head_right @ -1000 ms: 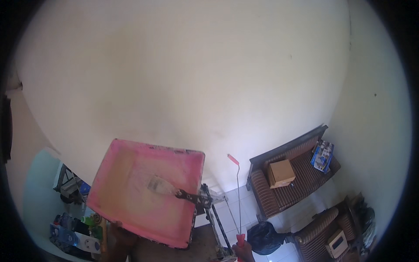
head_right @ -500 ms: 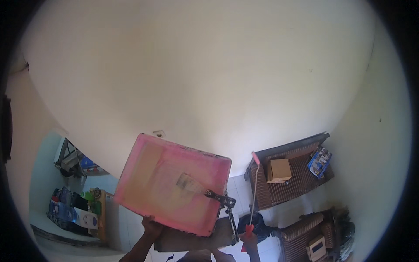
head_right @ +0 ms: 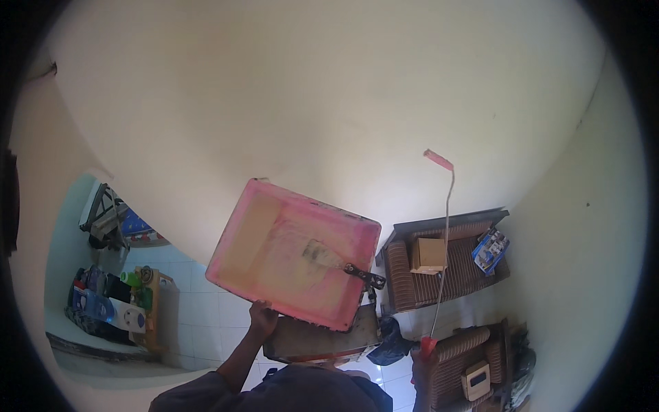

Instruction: The person paints a ceiling by dipping a roller into a tray of pink paint and rolling it across the surface while standing on a ladder.

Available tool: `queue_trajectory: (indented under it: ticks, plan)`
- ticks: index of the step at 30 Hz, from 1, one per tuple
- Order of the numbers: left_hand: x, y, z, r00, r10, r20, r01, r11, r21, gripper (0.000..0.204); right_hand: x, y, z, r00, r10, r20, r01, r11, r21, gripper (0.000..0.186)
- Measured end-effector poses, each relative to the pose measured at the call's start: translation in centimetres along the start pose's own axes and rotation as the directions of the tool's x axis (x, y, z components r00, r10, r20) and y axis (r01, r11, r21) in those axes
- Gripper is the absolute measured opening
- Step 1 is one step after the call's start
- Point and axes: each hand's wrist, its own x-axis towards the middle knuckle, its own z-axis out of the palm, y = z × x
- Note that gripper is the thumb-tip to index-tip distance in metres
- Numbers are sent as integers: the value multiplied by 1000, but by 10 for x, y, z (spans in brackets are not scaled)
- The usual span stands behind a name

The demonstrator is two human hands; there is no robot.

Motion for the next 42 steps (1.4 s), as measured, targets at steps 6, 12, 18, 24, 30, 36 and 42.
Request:
queue_trajectory:
  ticks: [6, 12, 18, 24, 30, 36, 42]
  plan:
    - [-10, 10, 34, 999, 14, -32, -10, 992, 125, 12, -9, -32, 7, 983, 151, 106, -171, 961, 216, 33]
    - [-12, 27, 53, 1000, -15, -19, 18, 988, 152, 10, -25, -63, -10, 1000, 19, 19, -20, 996, 90, 33]
    - [2, 66, 117, 991, -131, 37, 118, 962, 248, 8, -28, -54, -50, 927, -370, -52, 363, 925, -114, 46]
    - [83, 68, 64, 982, -140, 130, 107, 967, 230, 33, -55, -118, -86, 979, -173, 105, 198, 925, -324, 51]
    - [78, 63, 98, 982, -189, -17, 188, 957, 221, 30, -71, -147, -95, 948, -187, 257, 283, 864, -415, 40]
    - [87, 58, 90, 977, -213, 28, 200, 949, 242, 32, -40, -183, -85, 919, -221, 327, 363, 800, -478, 43]
    - [96, 53, 92, 972, -233, 30, 220, 946, 240, 7, -10, -200, -73, 910, -238, 339, 385, 788, -480, 41]
